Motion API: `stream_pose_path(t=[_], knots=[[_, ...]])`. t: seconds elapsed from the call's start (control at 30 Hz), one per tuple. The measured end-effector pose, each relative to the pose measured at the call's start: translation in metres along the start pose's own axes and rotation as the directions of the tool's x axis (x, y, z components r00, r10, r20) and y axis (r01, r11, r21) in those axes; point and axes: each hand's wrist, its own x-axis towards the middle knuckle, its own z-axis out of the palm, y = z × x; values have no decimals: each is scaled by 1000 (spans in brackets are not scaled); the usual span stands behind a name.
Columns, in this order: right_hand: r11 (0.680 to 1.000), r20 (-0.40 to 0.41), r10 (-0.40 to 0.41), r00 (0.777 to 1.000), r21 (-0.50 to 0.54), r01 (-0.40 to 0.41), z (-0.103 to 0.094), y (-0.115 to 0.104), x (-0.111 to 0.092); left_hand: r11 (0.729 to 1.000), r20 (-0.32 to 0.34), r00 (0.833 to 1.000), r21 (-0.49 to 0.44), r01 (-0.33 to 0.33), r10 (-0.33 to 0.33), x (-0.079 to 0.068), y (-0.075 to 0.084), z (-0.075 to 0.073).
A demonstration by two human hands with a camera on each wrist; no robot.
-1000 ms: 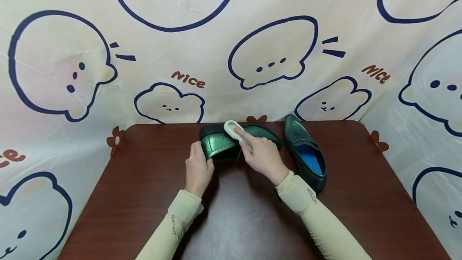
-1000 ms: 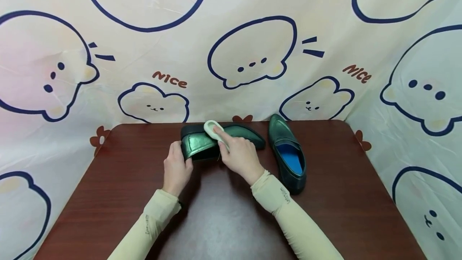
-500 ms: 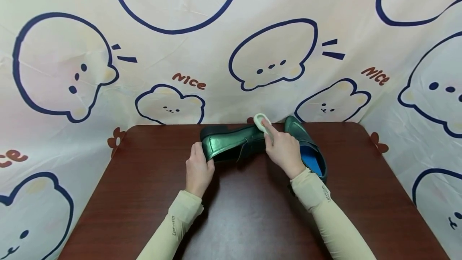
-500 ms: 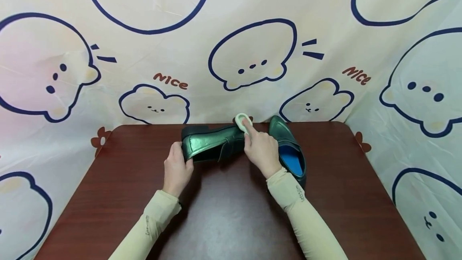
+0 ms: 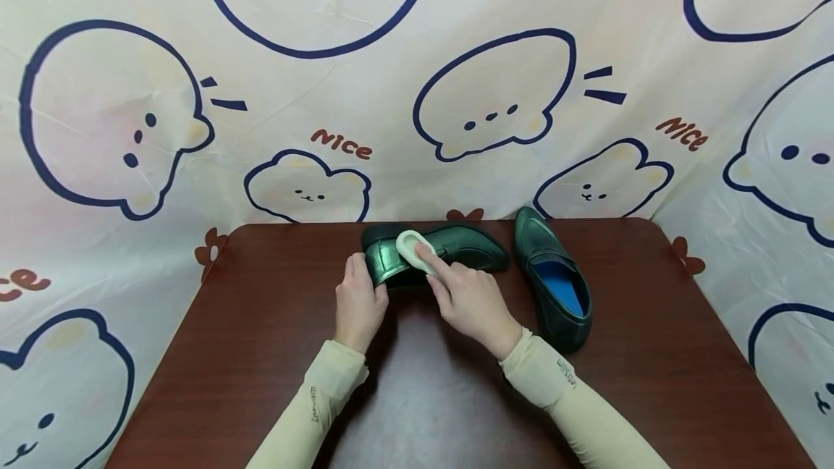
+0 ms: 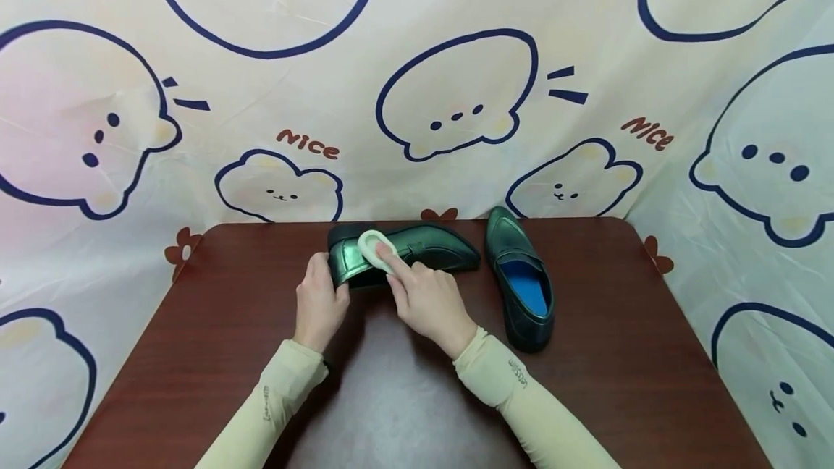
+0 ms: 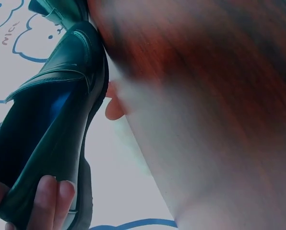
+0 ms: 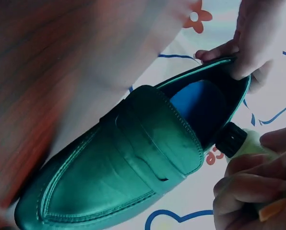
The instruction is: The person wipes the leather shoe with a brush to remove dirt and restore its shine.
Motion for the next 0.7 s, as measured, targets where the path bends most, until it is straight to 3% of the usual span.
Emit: stream_pose_path(t=[0.17, 0.47, 0.7], knots=[[998, -50, 30, 998, -47, -32, 1, 10, -1, 999, 20, 999, 3, 36, -36, -1, -1, -1], [980, -56, 186, 981, -54, -189, -6, 35, -6, 999, 34, 999, -15, 28, -28, -1, -1, -1], [936, -36, 335, 942, -101, -336, -10, 57, -15, 997, 63, 996, -37, 64, -62, -2, -5, -3]])
